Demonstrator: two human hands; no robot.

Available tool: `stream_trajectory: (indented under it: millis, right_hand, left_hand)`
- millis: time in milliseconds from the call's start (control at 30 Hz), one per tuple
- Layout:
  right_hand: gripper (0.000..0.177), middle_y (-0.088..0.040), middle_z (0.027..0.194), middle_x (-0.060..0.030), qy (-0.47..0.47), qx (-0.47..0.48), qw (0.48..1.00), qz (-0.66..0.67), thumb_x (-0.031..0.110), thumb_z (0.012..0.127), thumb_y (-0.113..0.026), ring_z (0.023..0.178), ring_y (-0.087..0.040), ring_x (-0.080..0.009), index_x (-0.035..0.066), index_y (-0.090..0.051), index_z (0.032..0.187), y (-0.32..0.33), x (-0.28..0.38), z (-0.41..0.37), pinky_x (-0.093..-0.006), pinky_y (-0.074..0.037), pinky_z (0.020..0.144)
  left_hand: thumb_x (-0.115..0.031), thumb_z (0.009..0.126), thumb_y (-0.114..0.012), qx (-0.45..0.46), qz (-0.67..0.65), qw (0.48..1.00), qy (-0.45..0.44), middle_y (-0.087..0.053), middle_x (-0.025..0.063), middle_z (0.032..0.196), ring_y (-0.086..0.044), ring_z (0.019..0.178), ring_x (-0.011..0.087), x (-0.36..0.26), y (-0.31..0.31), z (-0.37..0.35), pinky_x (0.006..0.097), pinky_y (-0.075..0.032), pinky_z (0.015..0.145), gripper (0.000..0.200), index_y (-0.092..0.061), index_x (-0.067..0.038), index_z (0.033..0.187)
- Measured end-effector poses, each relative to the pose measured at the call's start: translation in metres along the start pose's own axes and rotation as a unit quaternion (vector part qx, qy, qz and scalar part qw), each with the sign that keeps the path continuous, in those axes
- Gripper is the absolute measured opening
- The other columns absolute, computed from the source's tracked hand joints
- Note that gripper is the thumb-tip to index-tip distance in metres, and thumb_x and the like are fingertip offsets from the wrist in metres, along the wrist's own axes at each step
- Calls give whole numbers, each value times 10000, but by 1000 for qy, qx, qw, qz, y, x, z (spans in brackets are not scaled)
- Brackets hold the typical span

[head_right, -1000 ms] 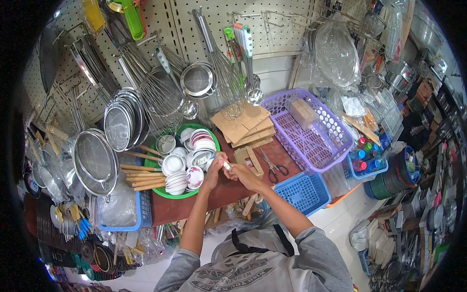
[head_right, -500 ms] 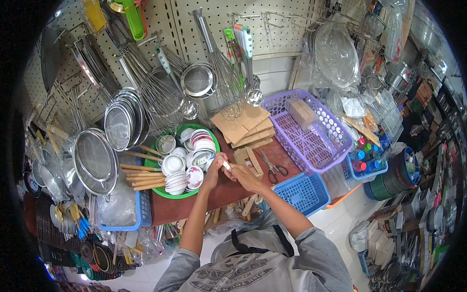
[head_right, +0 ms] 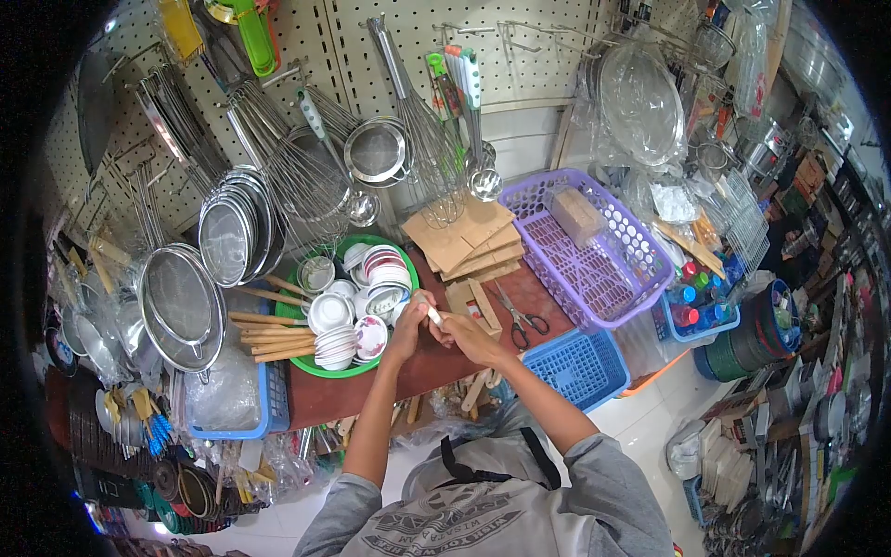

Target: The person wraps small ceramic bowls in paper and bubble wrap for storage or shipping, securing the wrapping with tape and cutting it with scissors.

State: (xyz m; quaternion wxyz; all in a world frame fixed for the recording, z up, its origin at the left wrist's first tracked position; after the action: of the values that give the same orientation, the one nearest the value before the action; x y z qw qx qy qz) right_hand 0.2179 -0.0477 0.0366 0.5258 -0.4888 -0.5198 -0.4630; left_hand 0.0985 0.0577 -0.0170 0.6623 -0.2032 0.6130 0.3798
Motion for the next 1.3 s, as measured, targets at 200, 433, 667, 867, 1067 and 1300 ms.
stream_trajectory:
  millis: [200,433,667,867,1067,1300]
  right_hand:
    - [183,-578,862,-20,52,-23,998,5,188,964,-526,834,-567,-120,62,-592,1078,4,16,-11,-270,-455,738]
    - [325,-706,941,-22,207,-125,876,-418,242,859,-733,941,-656,-162,121,-689,1158,24,66,-33,-309,-531,728]
    - [144,-689,819,53,298,-138,739,-588,294,786,-751,845,-616,-167,202,-784,893,33,81,-37,-333,-539,719]
    - [108,-665,761,57,294,-104,706,-635,269,760,-739,873,-613,-147,164,-746,783,27,92,-33,-332,-527,754]
    - [113,-664,759,39,294,-94,702,-642,229,744,-720,858,-630,-159,133,-682,699,28,94,-28,-340,-515,735]
    - [159,-671,768,13,298,-107,676,-665,240,699,-772,807,-651,-173,125,-680,759,32,89,-22,-336,-515,735]
  left_hand:
    - [-425,1030,-371,16,-110,993,38,-568,98,755,-529,738,243,15,-3,7,356,-413,718,441,-586,-41,1023]
    - [-412,1058,-323,30,-46,998,29,-631,140,815,-582,779,270,10,-4,7,370,-425,734,485,-605,-20,1010]
    - [-465,1048,-324,54,160,985,30,-657,198,986,-578,937,350,-20,-5,3,405,-366,886,511,-574,-45,1196]
    - [-468,1047,-332,48,163,985,41,-670,188,1028,-591,982,343,-20,-5,4,392,-356,901,516,-538,-50,1269]
    - [-426,1062,-323,66,202,977,17,-650,158,1058,-594,996,325,-22,-7,4,388,-365,867,469,-547,-58,1248]
    - [-391,1074,-267,56,216,975,0,-638,122,1052,-597,970,266,-24,-10,4,388,-354,856,458,-575,-76,1199]
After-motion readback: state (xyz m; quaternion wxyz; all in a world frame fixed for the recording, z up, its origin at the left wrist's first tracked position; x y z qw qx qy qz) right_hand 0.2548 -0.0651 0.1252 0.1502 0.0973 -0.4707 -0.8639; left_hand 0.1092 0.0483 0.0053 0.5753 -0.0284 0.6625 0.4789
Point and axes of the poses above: each hand's wrist, its own z-axis towards the middle knuckle, its own y-axis out of the back of the hand, x = y × z, the point moved 3 cm from there along z, towards the middle knuckle
